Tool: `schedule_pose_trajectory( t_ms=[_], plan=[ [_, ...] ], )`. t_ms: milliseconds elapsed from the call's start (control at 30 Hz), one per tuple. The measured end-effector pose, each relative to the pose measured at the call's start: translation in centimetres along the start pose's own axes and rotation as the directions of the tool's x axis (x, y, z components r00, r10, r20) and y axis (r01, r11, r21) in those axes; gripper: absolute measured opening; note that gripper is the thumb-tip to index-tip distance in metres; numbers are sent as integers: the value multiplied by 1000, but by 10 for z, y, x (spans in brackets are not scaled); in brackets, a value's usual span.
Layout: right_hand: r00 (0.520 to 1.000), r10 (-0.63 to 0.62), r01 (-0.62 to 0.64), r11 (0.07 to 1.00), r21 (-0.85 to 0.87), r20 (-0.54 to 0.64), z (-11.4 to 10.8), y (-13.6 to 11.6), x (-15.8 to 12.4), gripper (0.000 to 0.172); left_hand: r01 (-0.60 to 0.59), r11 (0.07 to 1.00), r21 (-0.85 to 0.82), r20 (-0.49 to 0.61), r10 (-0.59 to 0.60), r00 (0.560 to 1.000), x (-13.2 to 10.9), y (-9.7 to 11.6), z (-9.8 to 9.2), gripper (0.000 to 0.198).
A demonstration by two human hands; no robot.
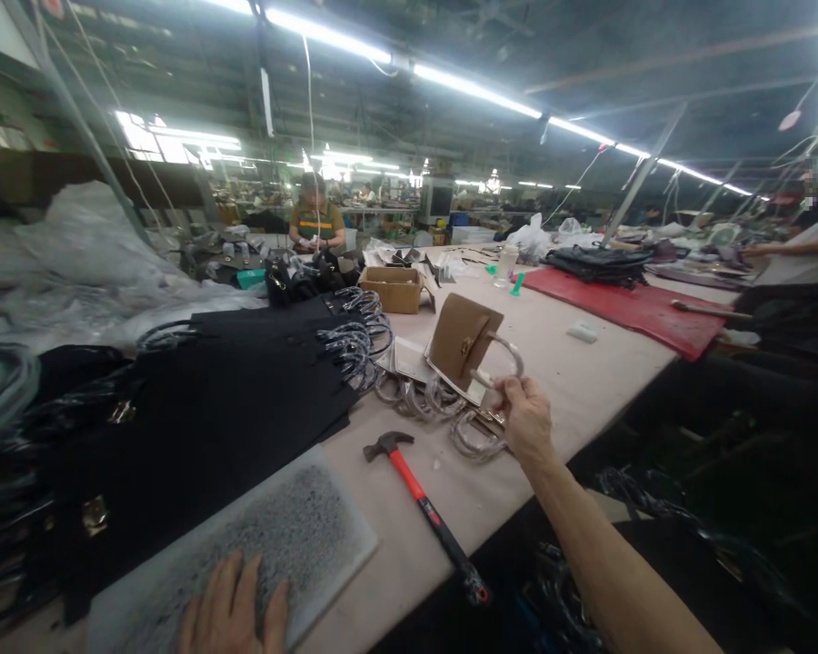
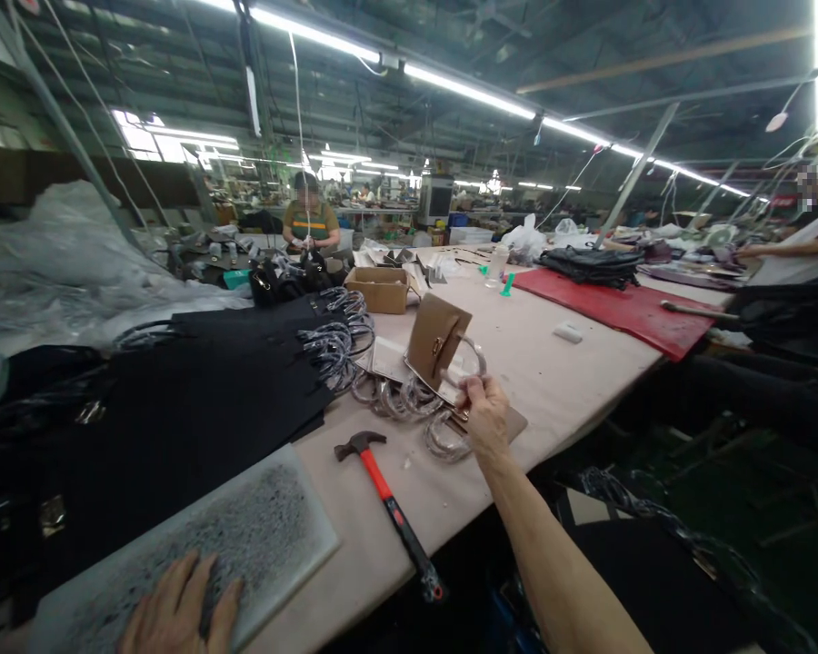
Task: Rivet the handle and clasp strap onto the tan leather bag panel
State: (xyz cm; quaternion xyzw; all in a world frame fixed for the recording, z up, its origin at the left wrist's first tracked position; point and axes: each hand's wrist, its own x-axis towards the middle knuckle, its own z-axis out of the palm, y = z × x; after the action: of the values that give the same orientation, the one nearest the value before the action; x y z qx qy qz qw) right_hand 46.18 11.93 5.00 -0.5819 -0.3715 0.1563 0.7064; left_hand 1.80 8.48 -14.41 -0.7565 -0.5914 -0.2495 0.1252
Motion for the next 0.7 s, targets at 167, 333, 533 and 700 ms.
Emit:
schedule_pose_trajectory(
  t_ms=[167,333,533,700],
  plan=[
    [917,286,-392,770,503,278,22,-21,-84,41,90,982,-166,-55,-100,993,11,24,-34,44],
    [593,546,-798,305,519,591,56,-12,-200,32,259,890,-375,-192,-348,918,4,27,-63,31],
    [329,595,-935,98,340,733,84,-2,-291,26,265,882,-390,-196,-361,912,-44,17,-93,25],
    [140,605,-969,-79,234,784,97,-4,-331,19,330,857,-396,-257,-448,856,-64,9,-108,24]
  ],
)
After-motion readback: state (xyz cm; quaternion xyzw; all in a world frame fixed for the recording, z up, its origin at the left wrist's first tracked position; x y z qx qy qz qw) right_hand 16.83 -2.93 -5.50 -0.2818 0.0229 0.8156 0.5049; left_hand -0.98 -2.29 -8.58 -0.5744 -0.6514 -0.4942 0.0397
